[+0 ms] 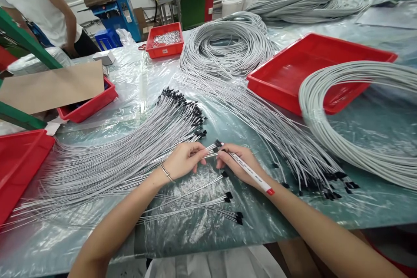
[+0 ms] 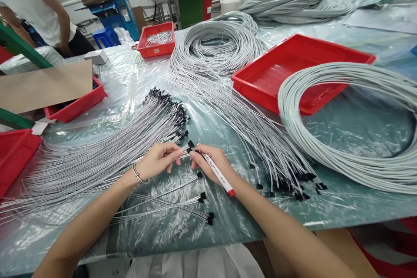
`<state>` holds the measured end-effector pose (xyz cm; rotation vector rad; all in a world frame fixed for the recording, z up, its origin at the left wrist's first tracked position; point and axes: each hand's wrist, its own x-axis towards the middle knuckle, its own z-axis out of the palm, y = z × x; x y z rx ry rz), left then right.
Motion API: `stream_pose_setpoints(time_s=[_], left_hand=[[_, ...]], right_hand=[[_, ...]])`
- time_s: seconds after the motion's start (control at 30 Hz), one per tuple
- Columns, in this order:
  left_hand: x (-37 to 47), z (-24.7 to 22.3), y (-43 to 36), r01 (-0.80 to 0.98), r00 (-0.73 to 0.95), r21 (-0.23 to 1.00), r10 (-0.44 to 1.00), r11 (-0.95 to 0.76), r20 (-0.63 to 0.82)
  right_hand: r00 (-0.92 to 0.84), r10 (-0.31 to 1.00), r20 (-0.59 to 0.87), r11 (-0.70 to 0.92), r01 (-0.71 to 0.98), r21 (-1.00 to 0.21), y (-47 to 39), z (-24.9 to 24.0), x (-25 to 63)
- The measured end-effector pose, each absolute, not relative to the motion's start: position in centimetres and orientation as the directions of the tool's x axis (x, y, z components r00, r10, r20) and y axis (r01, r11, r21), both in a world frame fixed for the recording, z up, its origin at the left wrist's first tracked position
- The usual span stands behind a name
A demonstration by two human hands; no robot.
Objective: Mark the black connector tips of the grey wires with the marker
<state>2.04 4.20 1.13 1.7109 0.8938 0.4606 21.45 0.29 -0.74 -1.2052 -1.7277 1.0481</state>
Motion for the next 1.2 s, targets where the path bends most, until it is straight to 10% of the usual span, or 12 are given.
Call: stream_pose_setpoints(time_s=[0.9, 1.2], left_hand=[[2.9, 1.1, 3.5, 0.356, 0.605, 0.917, 0.792, -0.181, -0.079], [2.6, 1.8, 4.5, 0.226, 0.579, 0.927, 0.725, 0.298, -0.374]], right_hand=[[-0.343, 0.938, -0.052, 0.092, 0.392, -0.915, 0.0, -0.5, 21.6], [-0.339, 0.94, -0.037, 0.111, 0.407, -0.907, -0.1, -0.9, 21.6]])
